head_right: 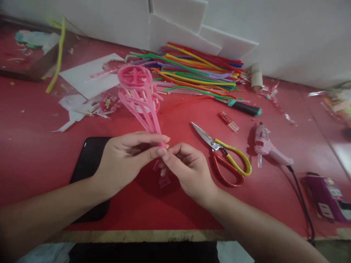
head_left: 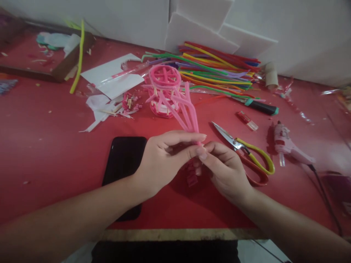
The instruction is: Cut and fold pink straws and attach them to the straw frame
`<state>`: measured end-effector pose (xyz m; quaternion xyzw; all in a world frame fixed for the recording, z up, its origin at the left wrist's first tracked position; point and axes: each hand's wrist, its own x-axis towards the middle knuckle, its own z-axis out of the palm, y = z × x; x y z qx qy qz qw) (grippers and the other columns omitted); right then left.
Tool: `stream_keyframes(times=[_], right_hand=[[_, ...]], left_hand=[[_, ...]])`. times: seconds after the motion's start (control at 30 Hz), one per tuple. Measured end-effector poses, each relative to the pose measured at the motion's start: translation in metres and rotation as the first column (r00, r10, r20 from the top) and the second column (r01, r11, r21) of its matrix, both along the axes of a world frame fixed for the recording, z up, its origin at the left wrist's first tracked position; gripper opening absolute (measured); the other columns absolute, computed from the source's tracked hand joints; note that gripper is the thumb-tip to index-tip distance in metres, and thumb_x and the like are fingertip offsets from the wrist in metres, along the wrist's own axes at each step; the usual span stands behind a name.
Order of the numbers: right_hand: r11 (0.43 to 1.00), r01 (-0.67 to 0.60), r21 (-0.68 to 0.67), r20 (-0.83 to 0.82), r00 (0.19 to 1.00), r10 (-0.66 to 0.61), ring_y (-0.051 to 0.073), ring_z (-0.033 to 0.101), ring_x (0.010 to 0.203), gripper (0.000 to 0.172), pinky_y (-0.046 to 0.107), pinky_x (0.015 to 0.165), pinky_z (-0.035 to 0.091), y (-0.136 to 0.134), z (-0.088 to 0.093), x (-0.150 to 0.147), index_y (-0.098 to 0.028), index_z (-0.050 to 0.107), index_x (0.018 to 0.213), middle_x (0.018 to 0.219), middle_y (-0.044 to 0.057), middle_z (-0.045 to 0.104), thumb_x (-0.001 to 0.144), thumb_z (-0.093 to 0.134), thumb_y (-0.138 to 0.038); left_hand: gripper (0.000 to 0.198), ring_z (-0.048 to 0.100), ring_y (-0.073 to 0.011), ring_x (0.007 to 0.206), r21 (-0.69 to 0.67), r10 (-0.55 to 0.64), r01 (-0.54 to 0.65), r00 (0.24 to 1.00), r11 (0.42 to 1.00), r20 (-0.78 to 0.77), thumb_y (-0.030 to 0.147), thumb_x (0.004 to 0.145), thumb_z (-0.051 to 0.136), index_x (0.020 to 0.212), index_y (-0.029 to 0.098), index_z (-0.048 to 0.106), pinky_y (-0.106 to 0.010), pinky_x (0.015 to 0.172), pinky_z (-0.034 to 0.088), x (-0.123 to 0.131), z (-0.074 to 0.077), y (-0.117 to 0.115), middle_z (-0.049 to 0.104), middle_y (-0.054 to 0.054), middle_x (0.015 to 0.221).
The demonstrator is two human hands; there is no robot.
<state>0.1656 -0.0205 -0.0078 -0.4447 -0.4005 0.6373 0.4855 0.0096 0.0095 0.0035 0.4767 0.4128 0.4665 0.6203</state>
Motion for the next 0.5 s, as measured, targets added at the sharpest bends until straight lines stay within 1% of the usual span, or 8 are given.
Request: stream_keyframes(times=[0.1, 0.2, 0.3, 0.37, 0.43, 0.5], right_hand=[[1.000, 0.000, -0.022, -0.003, 1.000, 0.000, 0.008, 0.062, 0.050, 0.018, 0.020, 0.051, 0.054, 0.0009, 0.0012, 0.0008, -0.019, 0.065, 0.073, 0.062, -0.003, 0.069, 0.084, 0.074, -0.031], [0.994, -0.051, -0.094, -0.116, 0.992, 0.040, 0.008, 0.061, 0.046, 0.020, 0.019, 0.048, 0.052, 0.0035, 0.0017, 0.0024, -0.019, 0.064, 0.071, 0.060, -0.004, 0.069, 0.080, 0.077, -0.032], [0.978, -0.132, -0.159, -0.245, 0.965, 0.090, 0.007, 0.059, 0.044, 0.020, 0.017, 0.046, 0.051, 0.0065, 0.0021, 0.0038, -0.018, 0.064, 0.069, 0.059, -0.004, 0.069, 0.078, 0.078, -0.030], [0.970, -0.166, -0.178, -0.286, 0.952, 0.111, 0.006, 0.058, 0.043, 0.020, 0.017, 0.046, 0.051, 0.0076, 0.0025, 0.0041, -0.018, 0.064, 0.069, 0.059, -0.004, 0.068, 0.077, 0.078, -0.029], [0.964, -0.180, -0.197, -0.289, 0.950, 0.119, 0.007, 0.057, 0.041, 0.021, 0.018, 0.045, 0.051, 0.0079, 0.0031, 0.0040, -0.018, 0.063, 0.069, 0.057, -0.004, 0.068, 0.076, 0.079, -0.031], [0.956, -0.195, -0.220, -0.280, 0.951, 0.129, 0.007, 0.056, 0.040, 0.024, 0.019, 0.044, 0.050, 0.0074, 0.0039, 0.0040, -0.018, 0.062, 0.068, 0.056, -0.004, 0.067, 0.074, 0.080, -0.033]], left_hand=[[0.022, 0.075, -0.0165, 0.080, -0.018, -0.029, 0.030, 0.999, 0.999, 0.020, 0.024, 0.073, 0.083, 0.095, 0.023, 0.079, -0.025, 0.075, 0.061, -0.0003, -0.0006, 0.0011, 0.080, -0.001, 0.089], [0.022, 0.074, -0.0158, 0.076, -0.032, -0.059, 0.060, 0.997, 0.998, 0.046, 0.022, 0.074, 0.082, 0.095, 0.023, 0.080, -0.024, 0.072, 0.061, -0.0017, 0.0000, 0.0025, 0.080, -0.002, 0.086], [0.020, 0.075, -0.0153, 0.080, -0.031, -0.094, 0.096, 0.993, 0.995, 0.065, 0.020, 0.074, 0.082, 0.093, 0.023, 0.080, -0.023, 0.075, 0.061, -0.0033, 0.0017, 0.0046, 0.080, -0.002, 0.088], [0.019, 0.074, -0.0143, 0.078, -0.028, -0.115, 0.117, 0.991, 0.993, 0.063, 0.020, 0.075, 0.082, 0.093, 0.024, 0.080, -0.021, 0.073, 0.060, -0.0041, 0.0029, 0.0061, 0.080, -0.001, 0.088], [0.017, 0.074, -0.0132, 0.073, -0.008, -0.122, 0.122, 0.992, 0.992, 0.044, 0.019, 0.076, 0.080, 0.092, 0.024, 0.081, -0.020, 0.070, 0.060, -0.0049, 0.0039, 0.0068, 0.080, -0.001, 0.087], [0.017, 0.073, -0.0130, 0.073, 0.065, -0.103, 0.103, 0.995, 0.993, -0.008, 0.018, 0.076, 0.080, 0.091, 0.026, 0.081, -0.020, 0.070, 0.059, -0.0060, 0.0047, 0.0066, 0.079, 0.000, 0.086]])
